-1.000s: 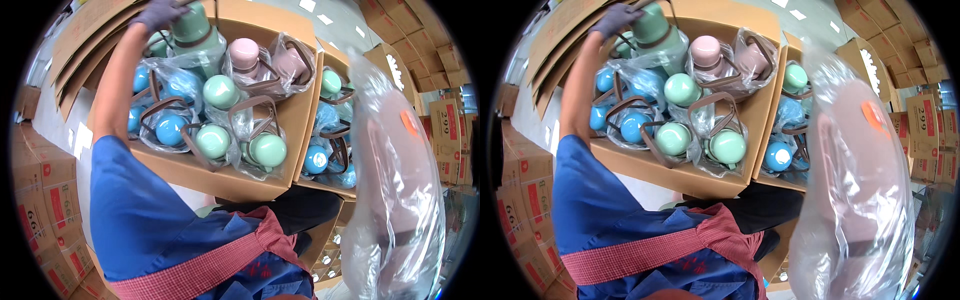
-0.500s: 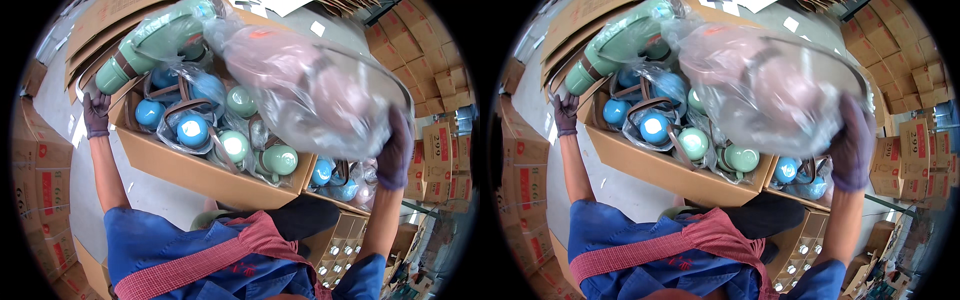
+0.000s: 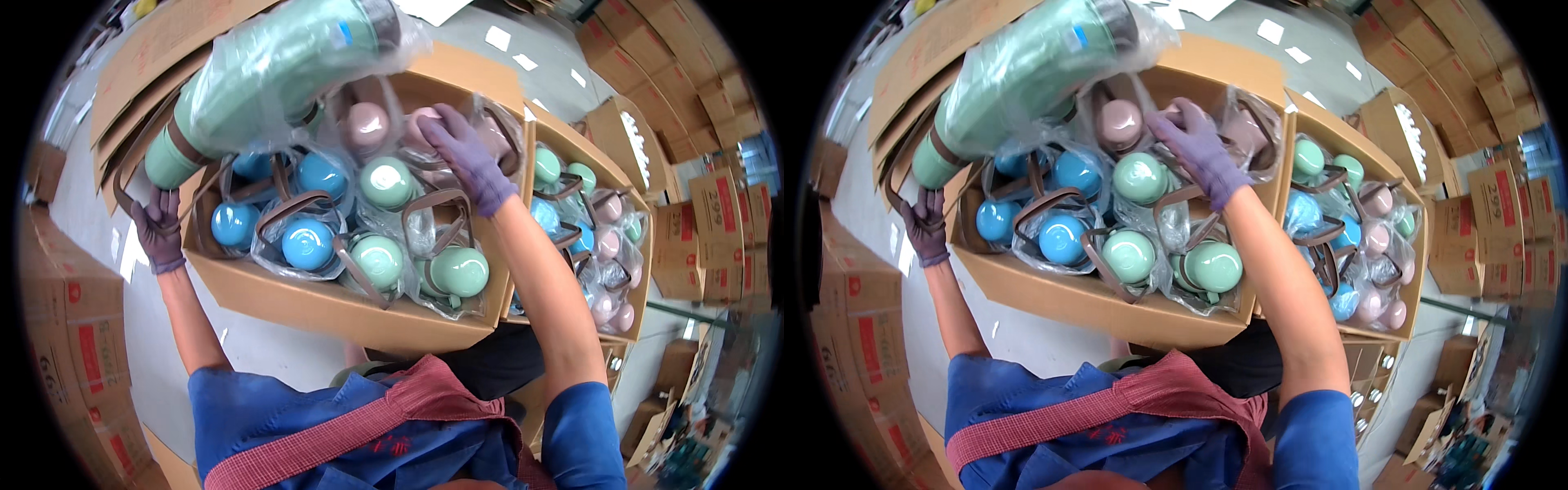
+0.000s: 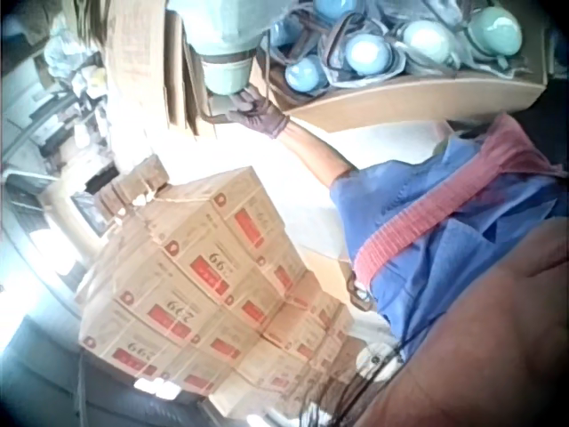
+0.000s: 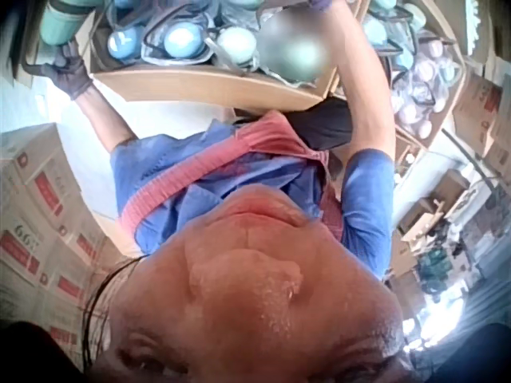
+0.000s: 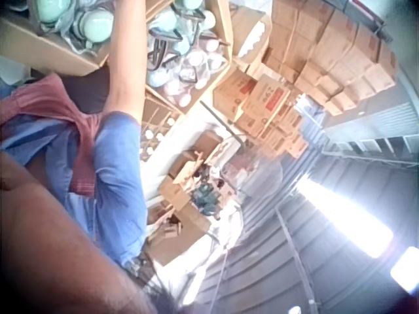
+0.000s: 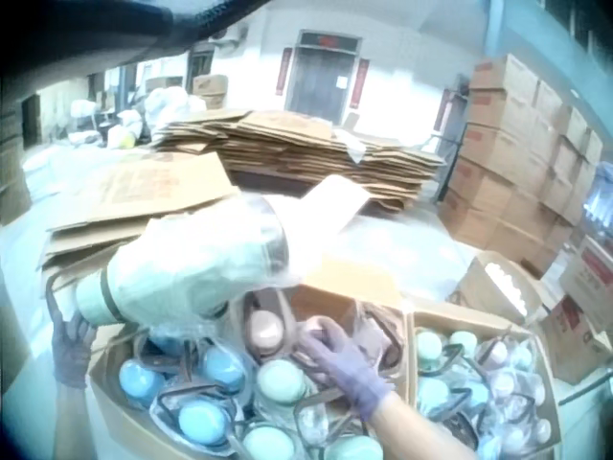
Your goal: The person places thermal carafes into plastic bags and then packs them into compartmentalized cardboard boxes.
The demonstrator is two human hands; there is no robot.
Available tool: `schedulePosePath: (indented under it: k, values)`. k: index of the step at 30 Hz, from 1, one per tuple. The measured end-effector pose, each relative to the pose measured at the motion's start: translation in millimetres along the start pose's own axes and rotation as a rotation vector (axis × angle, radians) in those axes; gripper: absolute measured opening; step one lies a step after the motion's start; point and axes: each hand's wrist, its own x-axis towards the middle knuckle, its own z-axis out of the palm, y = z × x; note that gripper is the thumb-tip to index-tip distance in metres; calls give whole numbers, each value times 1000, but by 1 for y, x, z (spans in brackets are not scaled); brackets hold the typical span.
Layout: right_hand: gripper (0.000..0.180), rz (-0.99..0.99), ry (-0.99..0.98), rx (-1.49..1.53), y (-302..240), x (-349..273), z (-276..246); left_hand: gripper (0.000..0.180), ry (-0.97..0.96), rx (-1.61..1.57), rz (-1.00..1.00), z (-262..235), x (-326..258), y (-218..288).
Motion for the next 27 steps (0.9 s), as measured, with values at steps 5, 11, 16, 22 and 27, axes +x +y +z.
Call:
schedulePosePath:
  k: [5, 11, 16, 22, 27]
  values:
    - [92, -355, 581, -544, -22, -68, -66, 34, -379, -77, -209, 76, 26, -58]
    - [35, -161, 1362, -521, 32, -323, -242, 46, -492, 136, -322, 167, 78, -166]
    - [30, 480, 267, -914, 32, -509, -133, 41, -672, 349, -126, 312, 37, -216]
    - [63, -161, 1680, -655, -4, -640, -244, 33, -1070, 619, 23, 435, -146, -276]
    - [78, -255, 1665, 93, 50, -706, -331, 36, -2293, 6, 516, 452, -316, -320]
